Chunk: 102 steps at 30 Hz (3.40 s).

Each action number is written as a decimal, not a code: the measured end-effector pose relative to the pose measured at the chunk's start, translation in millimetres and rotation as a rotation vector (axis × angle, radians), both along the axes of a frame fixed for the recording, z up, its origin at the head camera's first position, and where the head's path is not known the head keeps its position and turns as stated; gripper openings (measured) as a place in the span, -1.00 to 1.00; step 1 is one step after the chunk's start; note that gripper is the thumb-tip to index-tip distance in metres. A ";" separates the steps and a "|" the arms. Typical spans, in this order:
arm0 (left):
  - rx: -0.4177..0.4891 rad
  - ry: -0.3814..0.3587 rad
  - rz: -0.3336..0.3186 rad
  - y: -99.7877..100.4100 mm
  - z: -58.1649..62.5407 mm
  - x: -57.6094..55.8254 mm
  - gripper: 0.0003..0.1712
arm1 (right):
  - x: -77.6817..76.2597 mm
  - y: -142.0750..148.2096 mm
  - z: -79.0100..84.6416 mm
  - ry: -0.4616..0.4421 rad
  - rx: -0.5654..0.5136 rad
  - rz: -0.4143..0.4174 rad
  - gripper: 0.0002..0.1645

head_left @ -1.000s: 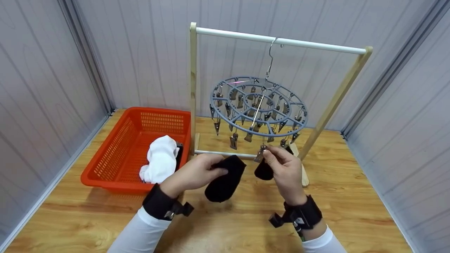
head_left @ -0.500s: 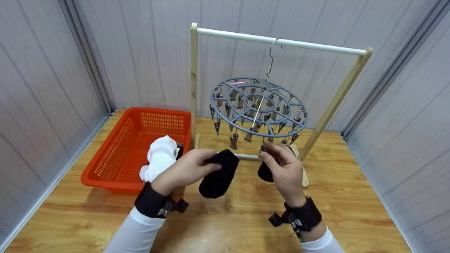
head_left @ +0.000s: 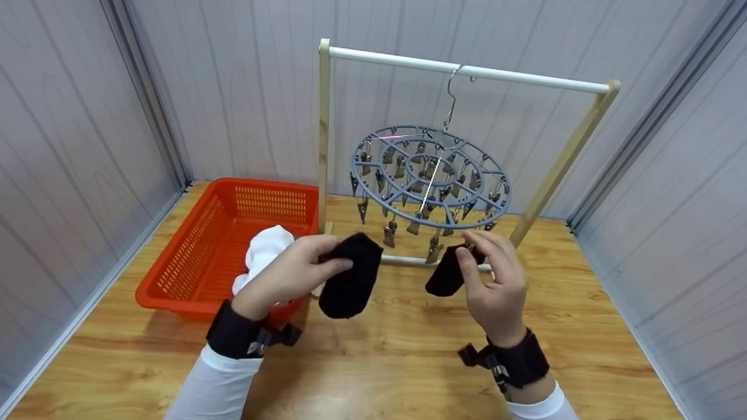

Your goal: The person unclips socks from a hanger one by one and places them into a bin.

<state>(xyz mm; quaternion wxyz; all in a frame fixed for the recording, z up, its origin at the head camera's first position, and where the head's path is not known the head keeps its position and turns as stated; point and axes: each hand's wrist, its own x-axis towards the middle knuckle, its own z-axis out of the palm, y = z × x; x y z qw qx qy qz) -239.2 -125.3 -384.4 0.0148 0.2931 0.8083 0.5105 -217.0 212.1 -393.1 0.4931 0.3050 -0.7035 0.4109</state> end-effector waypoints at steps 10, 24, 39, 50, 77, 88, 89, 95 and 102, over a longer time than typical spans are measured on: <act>0.048 0.041 0.073 -18.1 9.4 0.1 -0.85 | -5.0 11.2 15.8 0.090 0.023 -0.142 -0.53; 0.154 0.101 0.173 -39.1 16.1 1.8 -0.86 | -17.5 22.2 6.6 0.017 0.105 -0.251 -0.30; 0.026 0.063 0.455 -76.0 19.9 -2.4 -0.73 | -16.2 22.3 3.5 -0.068 0.178 -0.295 -0.43; -0.156 -0.074 0.433 -85.9 -0.9 -23.7 -0.78 | -14.7 21.7 3.4 -0.077 0.197 -0.300 -0.43; -0.300 -0.123 0.537 -70.2 3.8 -18.1 -0.23 | -4.6 14.5 6.6 -0.077 0.187 -0.228 -0.43; -0.178 0.045 0.392 -37.0 3.6 -12.5 -0.60 | 4.4 7.5 9.2 -0.087 0.237 -0.156 -0.37; -0.163 0.052 0.366 -33.3 3.1 -12.0 -0.63 | 5.1 6.7 9.7 -0.074 0.245 -0.146 -0.37; -0.109 0.025 0.194 -10.8 2.7 -5.0 -0.69 | 7.1 4.0 13.6 0.003 0.242 -0.088 -0.40; -0.089 0.023 0.089 16.1 -6.1 0.4 -0.60 | 1.9 10.9 15.5 0.015 0.141 -0.159 -0.34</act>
